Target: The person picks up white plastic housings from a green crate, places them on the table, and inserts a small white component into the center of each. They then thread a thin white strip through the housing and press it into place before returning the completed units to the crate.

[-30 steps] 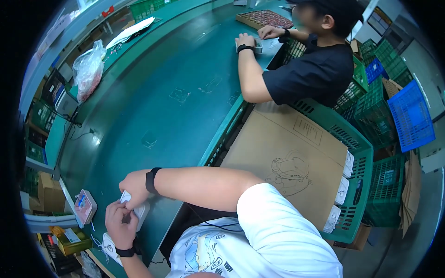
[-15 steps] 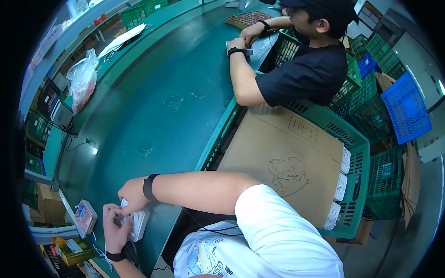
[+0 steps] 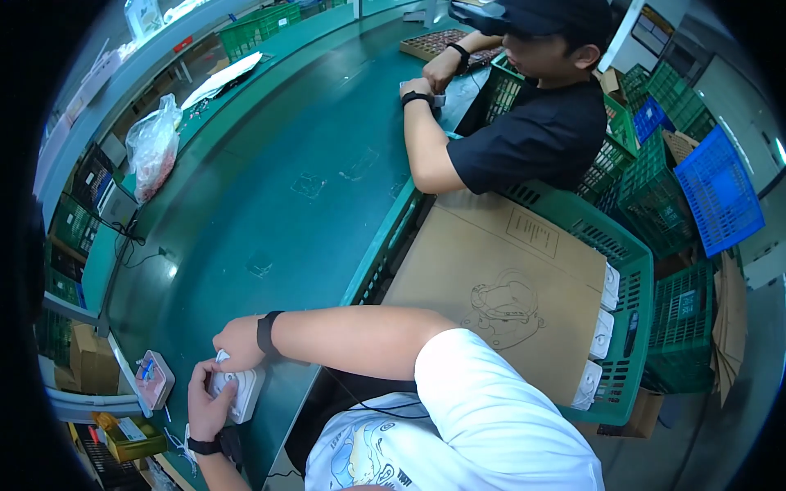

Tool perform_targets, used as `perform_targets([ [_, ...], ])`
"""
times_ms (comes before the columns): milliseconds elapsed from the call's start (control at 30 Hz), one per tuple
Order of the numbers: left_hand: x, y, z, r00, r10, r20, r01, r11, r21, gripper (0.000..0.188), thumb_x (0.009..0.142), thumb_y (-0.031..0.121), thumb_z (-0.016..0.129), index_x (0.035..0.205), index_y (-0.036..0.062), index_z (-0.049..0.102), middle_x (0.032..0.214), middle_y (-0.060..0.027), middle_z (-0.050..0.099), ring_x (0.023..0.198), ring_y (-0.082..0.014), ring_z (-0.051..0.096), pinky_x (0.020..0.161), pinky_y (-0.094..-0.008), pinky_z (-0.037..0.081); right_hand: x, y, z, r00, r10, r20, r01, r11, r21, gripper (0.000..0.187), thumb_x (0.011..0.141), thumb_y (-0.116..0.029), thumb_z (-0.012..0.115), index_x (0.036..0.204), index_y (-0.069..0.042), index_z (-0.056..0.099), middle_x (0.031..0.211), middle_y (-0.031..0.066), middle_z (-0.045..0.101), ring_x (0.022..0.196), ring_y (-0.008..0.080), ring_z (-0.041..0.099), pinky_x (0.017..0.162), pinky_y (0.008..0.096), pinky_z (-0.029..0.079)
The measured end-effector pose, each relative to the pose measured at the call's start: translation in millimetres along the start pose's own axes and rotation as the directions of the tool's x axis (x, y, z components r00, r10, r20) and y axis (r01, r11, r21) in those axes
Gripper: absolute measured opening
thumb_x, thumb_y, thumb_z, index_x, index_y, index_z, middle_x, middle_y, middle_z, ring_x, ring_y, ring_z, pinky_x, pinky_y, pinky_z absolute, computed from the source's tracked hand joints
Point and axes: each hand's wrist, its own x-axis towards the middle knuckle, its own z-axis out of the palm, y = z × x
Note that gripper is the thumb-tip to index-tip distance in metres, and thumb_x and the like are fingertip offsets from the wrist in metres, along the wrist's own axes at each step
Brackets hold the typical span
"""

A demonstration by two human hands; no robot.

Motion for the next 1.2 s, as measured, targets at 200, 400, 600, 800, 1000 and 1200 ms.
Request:
perform_targets([
  [200, -2, 7, -5, 0.992, -0.118, 0.035, 0.115, 0.989, 0.092, 0.049, 0.084, 0.004, 0.084, 0.127, 0.0034, 0.060, 0.141, -0.0185, 0.062, 0.127, -0.0307, 0.063, 0.116, -0.0419, 0.046, 5, 5, 0, 1.000, 0.011, 0.005, -0.011, 1.000, 0.005, 0.055, 0.099, -0.043, 0.064, 0.132, 0.000, 0.070, 0.116, 0.0264, 0.077, 0.113, 0.0446, 0.074, 0.099, 0.0528, 0.059],
  [400, -45, 36, 28, 0.986, 0.140, -0.091, -0.078, 0.870, 0.488, 0.071, 0.078, 0.008, 0.085, 0.144, 0.0012, 0.058, 0.156, -0.0202, 0.052, 0.142, -0.0356, 0.053, 0.120, -0.0445, 0.045, -14, -9, -14, 0.999, 0.042, -0.024, -0.041, 0.999, 0.020, 0.063, 0.093, -0.047, 0.075, 0.136, -0.002, 0.069, 0.134, 0.0247, 0.069, 0.120, 0.0437, 0.071, 0.101, 0.0502, 0.059],
  [600, -49, 12, 5, 0.985, 0.147, -0.094, -0.107, 0.935, 0.338, 0.076, 0.092, 0.027, 0.080, 0.160, 0.0079, 0.051, 0.154, -0.0192, 0.058, 0.143, -0.0382, 0.058, 0.114, -0.0469, 0.054, 0, -5, 2, 0.933, -0.245, -0.263, 0.268, 0.962, 0.054, 0.078, 0.081, -0.056, 0.083, 0.138, -0.005, 0.067, 0.144, 0.0215, 0.061, 0.124, 0.0407, 0.065, 0.101, 0.0492, 0.057],
  [800, -39, 12, 34, 0.896, -0.444, -0.022, 0.240, 0.526, -0.816, 0.077, 0.109, 0.069, 0.044, 0.155, 0.0084, 0.054, 0.134, -0.0171, 0.073, 0.098, -0.0356, 0.080, 0.063, -0.0398, 0.066, -14, -27, -10, 0.686, -0.625, -0.374, 0.566, 0.780, -0.265, 0.092, 0.066, -0.058, 0.094, 0.141, -0.013, 0.066, 0.139, 0.0159, 0.062, 0.129, 0.0349, 0.058, 0.102, 0.0489, 0.054],
  [1000, -37, 13, 39, 0.906, -0.423, 0.011, 0.224, 0.458, -0.860, 0.079, 0.112, 0.073, 0.034, 0.150, 0.0059, 0.053, 0.133, -0.0164, 0.074, 0.081, -0.0340, 0.081, 0.046, -0.0365, 0.065, -15, -22, 1, 0.781, -0.597, -0.183, 0.510, 0.779, -0.364, 0.102, 0.058, -0.058, 0.099, 0.144, -0.015, 0.065, 0.135, 0.0145, 0.063, 0.129, 0.0348, 0.058, 0.101, 0.0481, 0.053],
  [1200, -38, -6, 48, 0.879, -0.473, -0.059, 0.234, 0.537, -0.810, 0.085, 0.112, 0.076, 0.034, 0.150, 0.0016, 0.051, 0.126, -0.0215, 0.074, 0.081, -0.0333, 0.081, 0.049, -0.0345, 0.064, -14, -15, -4, 0.955, -0.261, -0.139, 0.215, 0.936, -0.278, 0.100, 0.058, -0.052, 0.100, 0.142, -0.012, 0.064, 0.130, 0.0173, 0.063, 0.129, 0.0363, 0.058, 0.101, 0.0503, 0.052],
])
